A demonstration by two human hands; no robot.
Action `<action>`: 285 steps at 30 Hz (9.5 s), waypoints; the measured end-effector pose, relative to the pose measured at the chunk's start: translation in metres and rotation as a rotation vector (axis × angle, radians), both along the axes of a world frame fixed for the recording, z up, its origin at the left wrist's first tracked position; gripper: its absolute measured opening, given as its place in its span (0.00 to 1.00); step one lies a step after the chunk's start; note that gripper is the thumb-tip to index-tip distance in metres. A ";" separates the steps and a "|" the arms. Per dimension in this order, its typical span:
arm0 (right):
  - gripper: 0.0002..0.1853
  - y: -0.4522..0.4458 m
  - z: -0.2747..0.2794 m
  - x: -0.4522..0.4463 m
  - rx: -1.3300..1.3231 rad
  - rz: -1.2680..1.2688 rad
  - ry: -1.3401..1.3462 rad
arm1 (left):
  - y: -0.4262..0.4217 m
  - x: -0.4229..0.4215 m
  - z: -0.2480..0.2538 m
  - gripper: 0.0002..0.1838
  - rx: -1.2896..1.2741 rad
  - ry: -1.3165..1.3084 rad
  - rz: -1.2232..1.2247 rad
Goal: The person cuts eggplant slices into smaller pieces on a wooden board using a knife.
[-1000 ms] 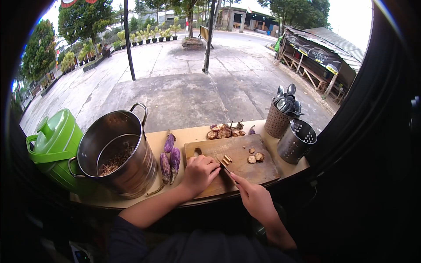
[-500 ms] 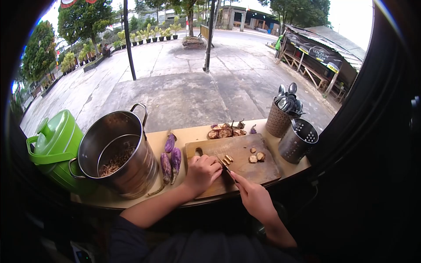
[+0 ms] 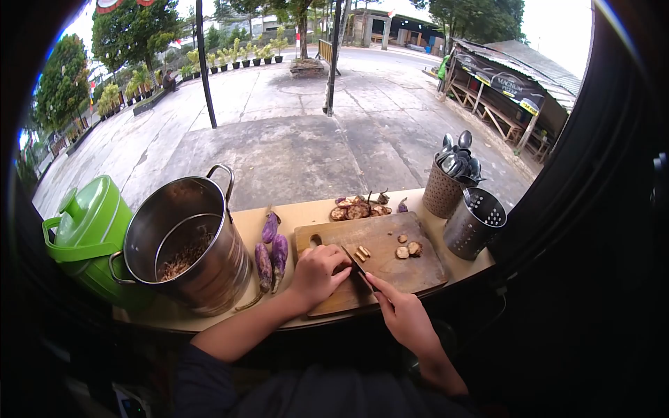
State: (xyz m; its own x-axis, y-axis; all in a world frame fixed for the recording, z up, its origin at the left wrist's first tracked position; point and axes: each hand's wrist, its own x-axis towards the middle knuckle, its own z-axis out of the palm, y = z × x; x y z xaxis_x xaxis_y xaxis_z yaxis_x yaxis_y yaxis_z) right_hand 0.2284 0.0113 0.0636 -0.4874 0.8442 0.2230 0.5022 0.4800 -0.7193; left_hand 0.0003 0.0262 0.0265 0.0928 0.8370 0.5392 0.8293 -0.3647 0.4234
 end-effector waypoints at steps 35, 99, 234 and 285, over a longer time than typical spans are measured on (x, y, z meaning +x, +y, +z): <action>0.22 0.004 0.014 0.005 0.003 0.005 -0.182 | 0.004 0.002 -0.004 0.06 0.170 0.120 -0.041; 0.22 0.016 -0.031 0.036 -0.201 0.016 0.328 | 0.002 0.003 -0.010 0.15 0.119 0.151 0.004; 0.19 -0.013 0.001 0.005 0.038 -0.042 -0.061 | -0.006 -0.009 0.012 0.10 -0.142 -0.100 -0.040; 0.21 -0.003 0.012 0.012 -0.136 -0.032 -0.039 | -0.001 -0.012 0.006 0.11 -0.148 -0.094 -0.036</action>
